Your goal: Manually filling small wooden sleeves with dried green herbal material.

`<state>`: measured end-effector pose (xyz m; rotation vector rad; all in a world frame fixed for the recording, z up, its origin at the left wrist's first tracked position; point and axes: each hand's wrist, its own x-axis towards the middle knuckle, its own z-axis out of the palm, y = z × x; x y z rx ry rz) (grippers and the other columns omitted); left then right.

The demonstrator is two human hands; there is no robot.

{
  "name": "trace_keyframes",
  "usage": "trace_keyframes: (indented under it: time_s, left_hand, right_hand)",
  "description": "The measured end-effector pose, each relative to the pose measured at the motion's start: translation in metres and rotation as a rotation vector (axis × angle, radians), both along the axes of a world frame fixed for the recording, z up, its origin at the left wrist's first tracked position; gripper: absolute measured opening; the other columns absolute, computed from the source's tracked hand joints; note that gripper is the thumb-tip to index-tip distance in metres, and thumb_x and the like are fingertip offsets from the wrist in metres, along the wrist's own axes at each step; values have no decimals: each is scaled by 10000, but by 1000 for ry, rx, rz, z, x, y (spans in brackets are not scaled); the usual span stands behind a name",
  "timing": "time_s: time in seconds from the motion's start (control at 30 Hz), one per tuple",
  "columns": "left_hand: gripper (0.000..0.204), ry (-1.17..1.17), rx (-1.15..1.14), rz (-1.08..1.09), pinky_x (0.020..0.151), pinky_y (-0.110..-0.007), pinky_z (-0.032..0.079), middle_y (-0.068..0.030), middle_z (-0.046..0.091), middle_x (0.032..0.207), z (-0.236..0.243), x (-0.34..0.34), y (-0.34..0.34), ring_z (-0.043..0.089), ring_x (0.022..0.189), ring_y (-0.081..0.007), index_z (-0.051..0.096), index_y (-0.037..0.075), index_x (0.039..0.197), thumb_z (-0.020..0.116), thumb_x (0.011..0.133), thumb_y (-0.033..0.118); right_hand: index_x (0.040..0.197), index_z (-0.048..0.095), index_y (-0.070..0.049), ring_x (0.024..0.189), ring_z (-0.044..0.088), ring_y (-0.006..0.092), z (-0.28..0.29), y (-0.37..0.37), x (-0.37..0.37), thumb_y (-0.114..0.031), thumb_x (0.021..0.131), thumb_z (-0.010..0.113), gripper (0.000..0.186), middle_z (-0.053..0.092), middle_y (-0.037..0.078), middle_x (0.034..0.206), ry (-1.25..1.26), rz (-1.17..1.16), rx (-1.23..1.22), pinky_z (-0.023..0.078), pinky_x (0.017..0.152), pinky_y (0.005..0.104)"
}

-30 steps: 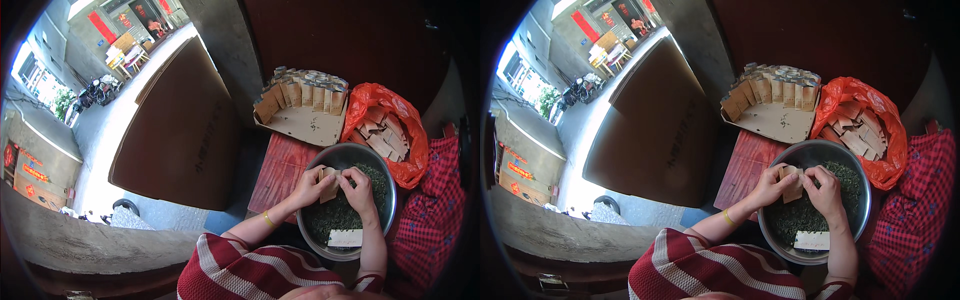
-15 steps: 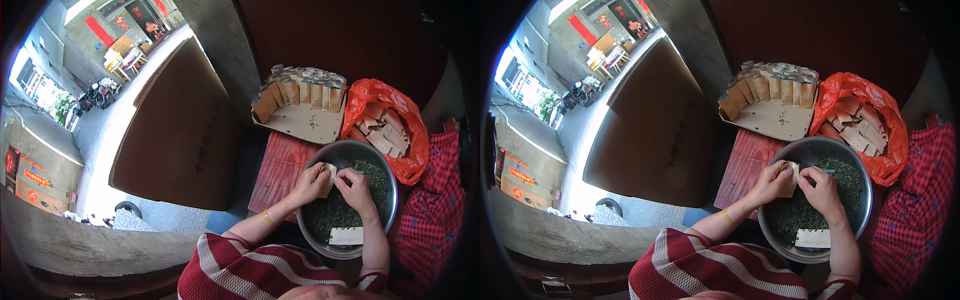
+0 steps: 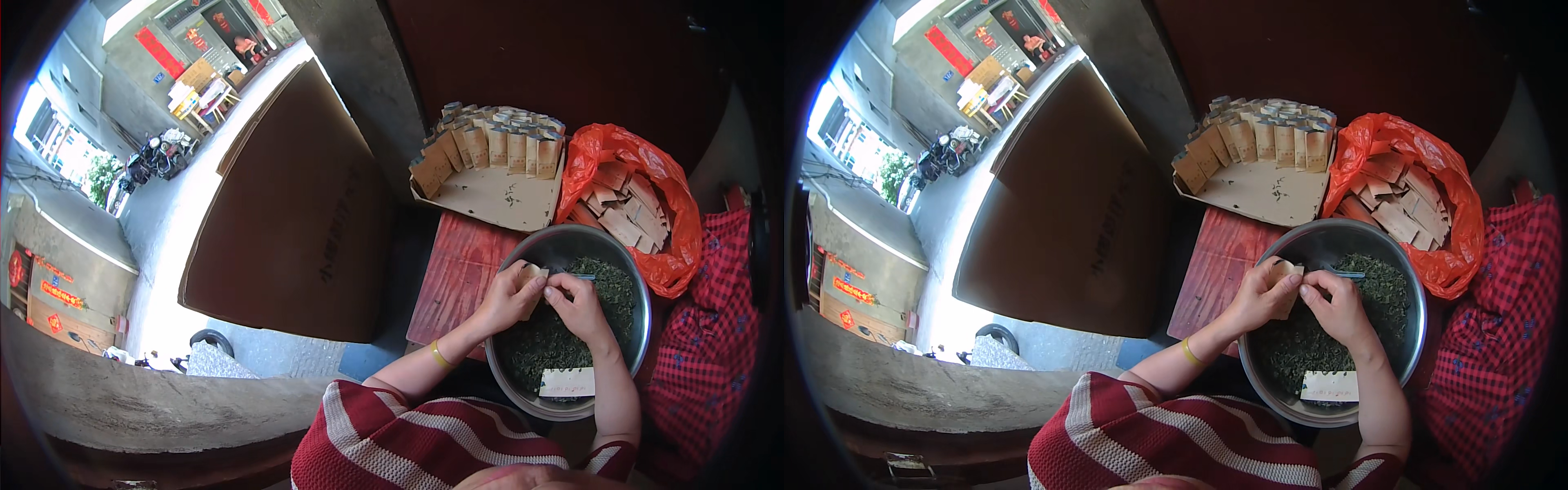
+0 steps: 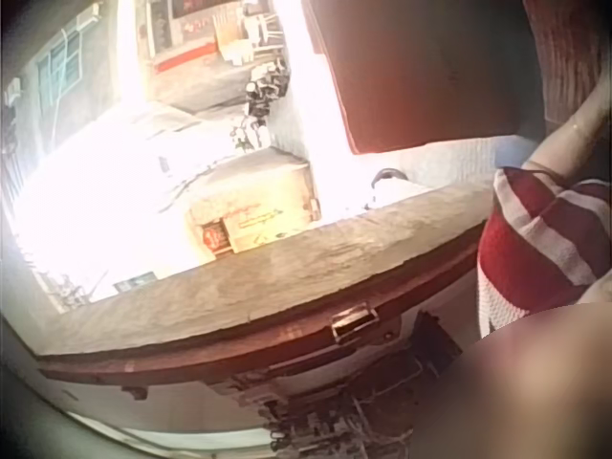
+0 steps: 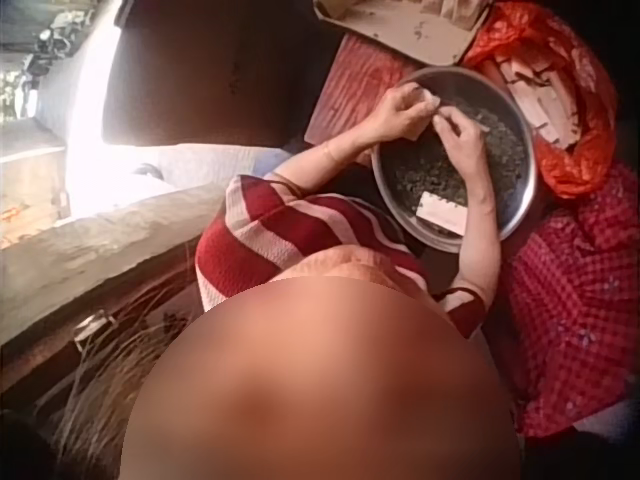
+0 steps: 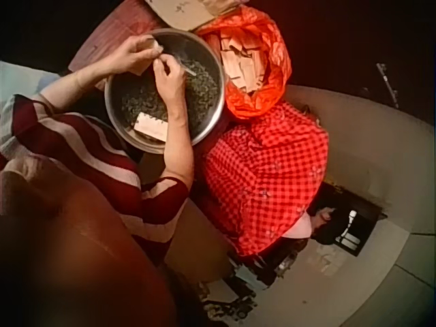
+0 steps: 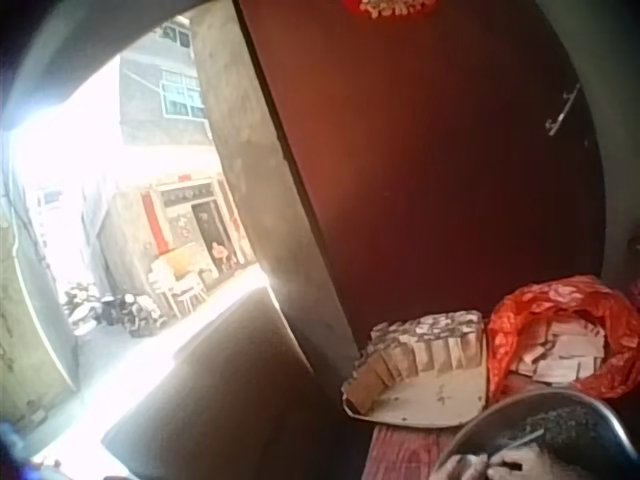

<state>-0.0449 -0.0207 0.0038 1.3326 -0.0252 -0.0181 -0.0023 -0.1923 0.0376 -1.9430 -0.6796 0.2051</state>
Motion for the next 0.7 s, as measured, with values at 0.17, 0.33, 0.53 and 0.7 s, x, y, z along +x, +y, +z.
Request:
trace_keyframes:
  time_s: [0.17,0.33,0.53,0.7]
  left_hand:
    - [207,-14,25,44,548,-226,442,32,575,759,-4,-5,4,524,657,-36,566,41,946,639,986,230]
    - [194,-35,32,96,548,-228,456,13,613,774,-7,-7,6,558,654,-50,587,36,941,638,985,218]
    - [206,-114,74,198,612,-237,488,1,645,800,-11,-6,7,596,704,-71,619,27,947,637,985,229]
    - [225,-125,85,132,622,-237,479,20,593,771,-15,-2,5,547,691,-55,611,19,961,658,970,239]
  right_hand:
    - [935,669,36,745,627,108,-6,-5,5,-74,899,673,116,673,74,776,203,154,-7,518,706,287]
    - [893,687,35,742,654,131,-3,1,-1,-78,872,695,115,698,91,776,192,189,-112,527,703,306]
    - [882,704,13,745,693,221,7,-1,-2,-124,840,725,145,710,137,792,146,254,-256,532,713,341]
    - [869,696,-34,756,695,322,13,0,-6,-214,840,729,186,702,139,789,11,212,-360,528,691,399]
